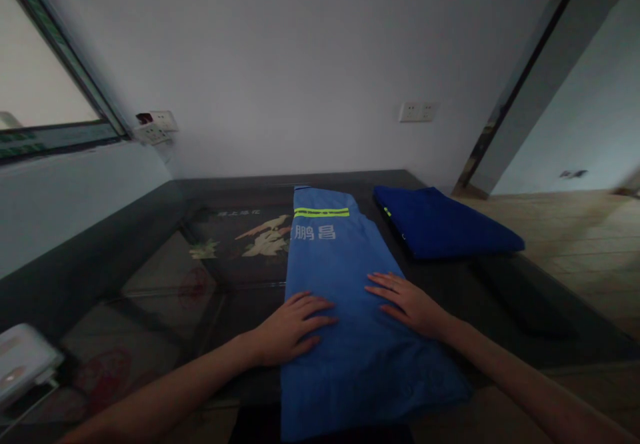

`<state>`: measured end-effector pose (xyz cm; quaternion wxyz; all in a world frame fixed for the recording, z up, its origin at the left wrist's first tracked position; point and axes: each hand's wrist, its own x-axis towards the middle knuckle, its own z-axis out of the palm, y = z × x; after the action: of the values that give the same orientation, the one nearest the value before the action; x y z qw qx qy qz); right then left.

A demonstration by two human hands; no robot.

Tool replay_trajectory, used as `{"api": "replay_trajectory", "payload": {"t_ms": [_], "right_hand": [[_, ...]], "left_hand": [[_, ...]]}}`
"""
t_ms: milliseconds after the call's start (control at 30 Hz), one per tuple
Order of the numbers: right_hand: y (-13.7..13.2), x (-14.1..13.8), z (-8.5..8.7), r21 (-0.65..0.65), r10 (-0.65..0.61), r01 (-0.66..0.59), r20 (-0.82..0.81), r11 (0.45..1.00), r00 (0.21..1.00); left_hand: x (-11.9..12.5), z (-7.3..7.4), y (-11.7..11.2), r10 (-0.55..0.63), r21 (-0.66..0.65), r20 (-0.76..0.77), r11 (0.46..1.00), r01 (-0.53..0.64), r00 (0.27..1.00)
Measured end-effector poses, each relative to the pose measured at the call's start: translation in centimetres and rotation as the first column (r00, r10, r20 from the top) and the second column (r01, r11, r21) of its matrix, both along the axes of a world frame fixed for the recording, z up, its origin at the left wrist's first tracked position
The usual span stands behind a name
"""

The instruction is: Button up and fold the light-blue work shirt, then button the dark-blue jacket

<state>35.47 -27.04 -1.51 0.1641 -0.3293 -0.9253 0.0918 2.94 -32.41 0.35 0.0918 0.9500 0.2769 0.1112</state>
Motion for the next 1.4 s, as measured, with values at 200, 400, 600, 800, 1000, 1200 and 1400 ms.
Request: {"api": "replay_trajectory", "payload": {"t_ms": [200, 400, 600, 800, 1000, 1200, 1400], "right_hand": [[-0.3, 0.3, -0.7, 0.043, -0.055, 0.056, -0.012, 0.998, 0.998], [-0.5, 0.4, -0.7, 0.085, -0.068, 0.071, -0.041, 0.994, 0.997], [-0.7, 0.6, -0.4, 0.106, -0.034, 0.035, -0.015, 0.994, 0.999], [-4.4, 5.0, 1.5, -0.06, -0.095, 0.088, -0.136, 0.994, 0.986], [-9.9, 8.1, 1.5, -0.271, -0.072, 0.085, 0.057, 0.959, 0.996], [-9.7, 6.2, 0.1, 0.039, -0.019, 0.012, 0.187, 0.999, 0.982], [-8.9, 5.3, 0.0, 0.024, 0.139, -0.144, 0.155, 0.989, 0.978]], "left_hand": [[0.1, -0.5, 0.0, 0.014, 0.029, -0.06, 0.999, -0.012, 0.998], [-0.1, -0.5, -0.3, 0.017, 0.079, -0.004, 0.997, -0.017, 1.0], [-0.5, -0.1, -0.6, -0.076, 0.109, 0.011, 0.991, 0.075, 0.997], [-3.0, 2.1, -3.3, -0.158, 0.049, -0.039, 0.986, 0.16, 0.987], [-3.7, 1.2, -6.1, -0.096, 0.066, -0.173, 0.992, 0.109, 0.98], [-1.6, -1.3, -7.1, 0.015, 0.169, -0.087, 0.986, 0.0, 0.996], [-1.3, -1.4, -6.9, 0.007, 0.113, -0.075, 0.994, 0.001, 0.997]]}}
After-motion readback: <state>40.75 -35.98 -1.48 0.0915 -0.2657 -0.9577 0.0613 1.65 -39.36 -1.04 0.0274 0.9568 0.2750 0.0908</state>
